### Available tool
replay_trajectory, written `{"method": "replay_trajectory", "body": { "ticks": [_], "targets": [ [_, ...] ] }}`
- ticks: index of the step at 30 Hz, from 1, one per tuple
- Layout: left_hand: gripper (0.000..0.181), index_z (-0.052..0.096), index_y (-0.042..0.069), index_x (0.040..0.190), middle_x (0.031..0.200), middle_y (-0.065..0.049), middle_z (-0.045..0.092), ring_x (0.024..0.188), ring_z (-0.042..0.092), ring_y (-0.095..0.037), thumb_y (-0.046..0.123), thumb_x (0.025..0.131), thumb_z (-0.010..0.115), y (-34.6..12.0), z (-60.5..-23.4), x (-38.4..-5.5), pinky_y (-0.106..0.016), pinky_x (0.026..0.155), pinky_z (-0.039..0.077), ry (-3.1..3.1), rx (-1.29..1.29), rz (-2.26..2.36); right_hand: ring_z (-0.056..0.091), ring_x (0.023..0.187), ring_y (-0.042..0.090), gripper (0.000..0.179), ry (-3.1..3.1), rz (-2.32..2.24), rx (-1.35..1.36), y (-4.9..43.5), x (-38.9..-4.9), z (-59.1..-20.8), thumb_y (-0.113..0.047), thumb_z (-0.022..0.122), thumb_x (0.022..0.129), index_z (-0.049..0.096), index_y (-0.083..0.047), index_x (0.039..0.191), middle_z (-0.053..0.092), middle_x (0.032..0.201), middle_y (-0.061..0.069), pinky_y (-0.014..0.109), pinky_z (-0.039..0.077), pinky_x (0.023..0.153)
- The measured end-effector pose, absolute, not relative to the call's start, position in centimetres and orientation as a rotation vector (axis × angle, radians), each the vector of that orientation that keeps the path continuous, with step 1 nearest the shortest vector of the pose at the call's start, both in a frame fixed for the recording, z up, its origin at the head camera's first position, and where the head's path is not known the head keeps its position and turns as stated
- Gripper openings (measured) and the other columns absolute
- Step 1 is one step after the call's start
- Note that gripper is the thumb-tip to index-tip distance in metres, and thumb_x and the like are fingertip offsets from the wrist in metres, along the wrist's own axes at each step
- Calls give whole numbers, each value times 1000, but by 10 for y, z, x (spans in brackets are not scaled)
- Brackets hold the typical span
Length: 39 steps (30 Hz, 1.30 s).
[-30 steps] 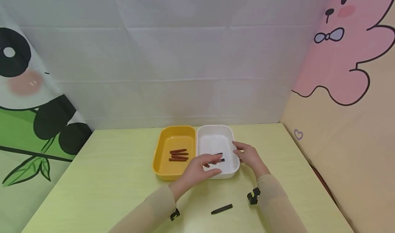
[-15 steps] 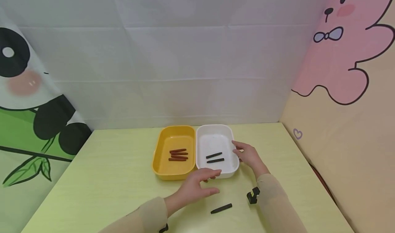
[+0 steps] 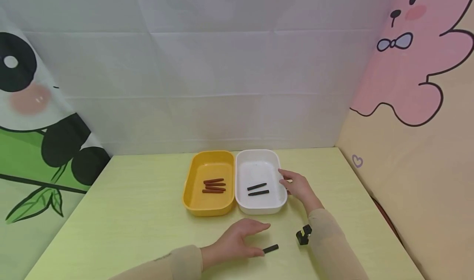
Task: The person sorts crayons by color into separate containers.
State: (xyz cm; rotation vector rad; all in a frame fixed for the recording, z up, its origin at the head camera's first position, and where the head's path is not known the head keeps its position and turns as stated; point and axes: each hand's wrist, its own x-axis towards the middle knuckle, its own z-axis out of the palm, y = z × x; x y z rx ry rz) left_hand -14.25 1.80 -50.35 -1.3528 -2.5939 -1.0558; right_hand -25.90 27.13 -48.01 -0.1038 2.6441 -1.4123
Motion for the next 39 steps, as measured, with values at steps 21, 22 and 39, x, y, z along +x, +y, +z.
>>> {"method": "replay_trajectory", "body": {
  "ticks": [21,22,39],
  "targets": [
    [59,66,15,132,121,11,67,107,57,2,32,78,86,24,-516,-149,-15,94,43,-2700,-1469,-852,59,113,35,48,2641,-1393,-79,272,-260,-478,-13,56,102,45,-5,149,51,136,25,37,59,83],
    [59,67,16,132,121,11,68,106,57,3,31,78,86,25,-517,-149,-14,93,43,-2715,-1472,-858,58,113,35,48,2643,-1392,-82,272,-260,-478,-12,56,103,44,-5,149,51,136,25,38,59,83],
    [41,75,17,118,95,17,69,77,52,9,9,79,84,35,-516,-148,-9,69,45,-2911,-1349,-1088,60,111,34,48,2637,-1395,-79,270,-259,-479,-12,56,102,45,-5,149,51,136,26,37,59,82]
  ]
}}
